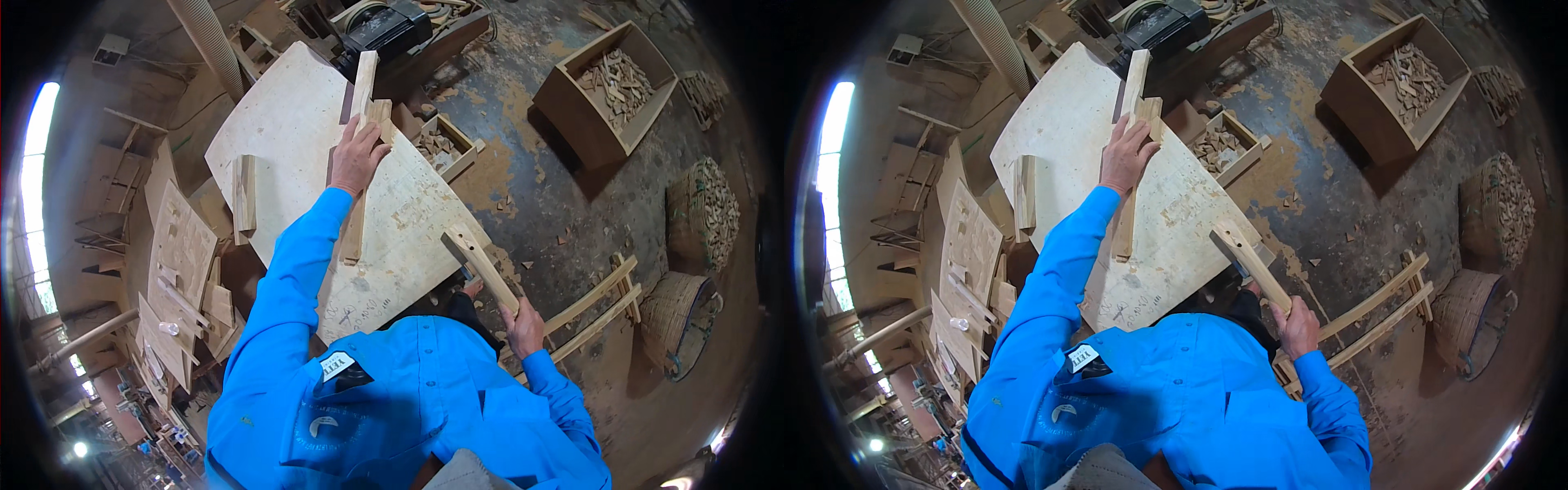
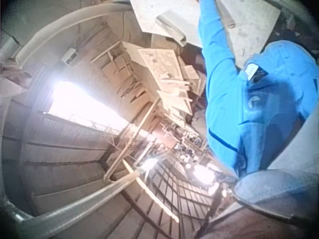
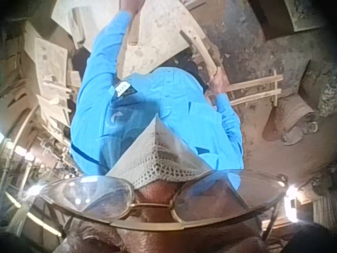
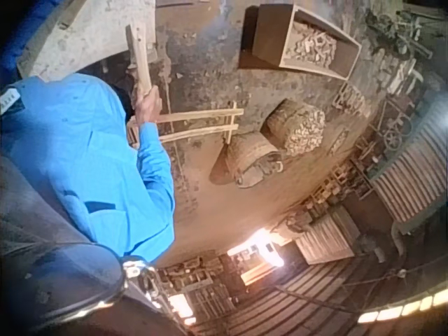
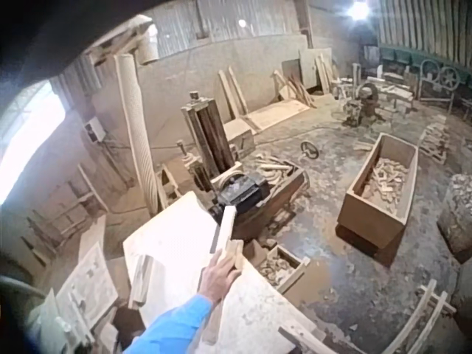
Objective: Sanding pieces of wood in a workshop environment.
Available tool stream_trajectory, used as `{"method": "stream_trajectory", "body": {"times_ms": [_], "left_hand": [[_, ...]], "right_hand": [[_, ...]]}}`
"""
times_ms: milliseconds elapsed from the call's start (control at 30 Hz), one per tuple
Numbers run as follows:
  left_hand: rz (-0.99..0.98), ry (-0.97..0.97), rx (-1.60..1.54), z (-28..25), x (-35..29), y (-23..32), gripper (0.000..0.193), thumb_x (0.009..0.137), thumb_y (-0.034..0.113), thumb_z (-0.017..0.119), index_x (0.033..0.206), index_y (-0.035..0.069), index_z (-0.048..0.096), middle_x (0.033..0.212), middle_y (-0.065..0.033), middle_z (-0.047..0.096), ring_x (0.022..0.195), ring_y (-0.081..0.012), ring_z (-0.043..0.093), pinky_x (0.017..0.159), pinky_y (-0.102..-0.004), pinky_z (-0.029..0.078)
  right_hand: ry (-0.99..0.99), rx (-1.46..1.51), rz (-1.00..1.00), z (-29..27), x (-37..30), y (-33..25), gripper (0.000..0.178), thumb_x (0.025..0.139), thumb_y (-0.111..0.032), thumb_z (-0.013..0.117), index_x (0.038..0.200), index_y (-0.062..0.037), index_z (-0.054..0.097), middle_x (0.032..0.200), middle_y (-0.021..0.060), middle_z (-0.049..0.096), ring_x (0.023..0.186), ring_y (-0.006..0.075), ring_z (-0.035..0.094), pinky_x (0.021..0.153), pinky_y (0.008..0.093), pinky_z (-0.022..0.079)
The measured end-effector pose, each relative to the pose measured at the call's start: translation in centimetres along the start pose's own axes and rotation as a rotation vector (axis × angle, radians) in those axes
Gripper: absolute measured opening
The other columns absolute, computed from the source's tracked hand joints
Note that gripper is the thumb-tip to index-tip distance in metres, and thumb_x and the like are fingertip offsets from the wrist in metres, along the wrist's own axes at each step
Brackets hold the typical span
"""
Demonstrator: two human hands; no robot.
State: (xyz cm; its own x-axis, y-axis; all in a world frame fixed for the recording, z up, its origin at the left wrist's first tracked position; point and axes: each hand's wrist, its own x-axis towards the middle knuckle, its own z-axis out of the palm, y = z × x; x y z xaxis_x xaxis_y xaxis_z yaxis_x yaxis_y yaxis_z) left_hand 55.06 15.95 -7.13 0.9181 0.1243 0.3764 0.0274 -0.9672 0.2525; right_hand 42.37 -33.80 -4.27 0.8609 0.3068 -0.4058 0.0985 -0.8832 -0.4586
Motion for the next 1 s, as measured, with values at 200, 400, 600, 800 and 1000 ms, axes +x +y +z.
{"method": "stream_trajectory", "body": {"times_ms": [200, 400, 600, 800, 1000], "left_hand": [[-0.005, 0.009, 0.01, -0.2, 0.1, 0.1, 0.044, 0.095, 0.038, 0.075, 0.129, 0.01, 0.073, 0.14, -0.0065, 0.069, 0.146, -0.035, 0.049, 0.114, -0.0433, 0.049], [-0.003, 0.018, 0.024, 0.0, 0.1, 0.0, 0.044, 0.096, 0.039, 0.075, 0.129, 0.01, 0.073, 0.142, -0.0058, 0.068, 0.147, -0.0346, 0.047, 0.117, -0.0433, 0.047], [0.015, 0.044, 0.044, 0.4, -0.3, -0.1, 0.045, 0.096, 0.042, 0.074, 0.129, 0.011, 0.073, 0.143, -0.0058, 0.067, 0.149, -0.0347, 0.044, 0.117, -0.0439, 0.047], [0.037, 0.06, 0.071, 0.5, -0.7, -0.2, 0.047, 0.095, 0.042, 0.074, 0.13, 0.01, 0.072, 0.144, -0.0049, 0.067, 0.149, -0.0338, 0.045, 0.116, -0.0438, 0.048], [0.07, 0.117, 0.063, 0.3, -0.7, 0.4, 0.041, 0.093, 0.038, 0.077, 0.124, 0.011, 0.074, 0.138, -0.0039, 0.07, 0.146, -0.0335, 0.046, 0.115, -0.0433, 0.049]], "right_hand": [[0.054, 0.007, -0.052, 0.1, 0.2, -0.2, 0.044, 0.102, -0.043, 0.066, 0.1, 0.0001, 0.057, 0.088, 0.0292, 0.069, 0.086, 0.052, 0.067, 0.072, 0.0586, 0.051], [0.12, -0.01, -0.08, 2.2, 0.8, 1.3, 0.047, 0.101, -0.049, 0.066, 0.101, -0.0016, 0.06, 0.089, 0.0277, 0.071, 0.085, 0.0501, 0.069, 0.072, 0.0576, 0.053], [0.139, -0.037, -0.089, 4.3, 1.4, 2.5, 0.046, 0.103, -0.049, 0.063, 0.1, -0.0023, 0.059, 0.09, 0.0285, 0.07, 0.087, 0.0512, 0.068, 0.072, 0.0576, 0.053], [0.193, -0.056, -0.087, 6.6, 2.0, 3.5, 0.046, 0.104, -0.049, 0.061, 0.101, -0.0032, 0.06, 0.09, 0.0283, 0.07, 0.087, 0.0507, 0.069, 0.073, 0.0576, 0.053], [0.27, -0.029, -0.141, 8.0, 2.6, 4.4, 0.047, 0.103, -0.05, 0.062, 0.1, -0.0037, 0.061, 0.088, 0.0277, 0.071, 0.085, 0.0499, 0.069, 0.072, 0.0574, 0.053]]}}
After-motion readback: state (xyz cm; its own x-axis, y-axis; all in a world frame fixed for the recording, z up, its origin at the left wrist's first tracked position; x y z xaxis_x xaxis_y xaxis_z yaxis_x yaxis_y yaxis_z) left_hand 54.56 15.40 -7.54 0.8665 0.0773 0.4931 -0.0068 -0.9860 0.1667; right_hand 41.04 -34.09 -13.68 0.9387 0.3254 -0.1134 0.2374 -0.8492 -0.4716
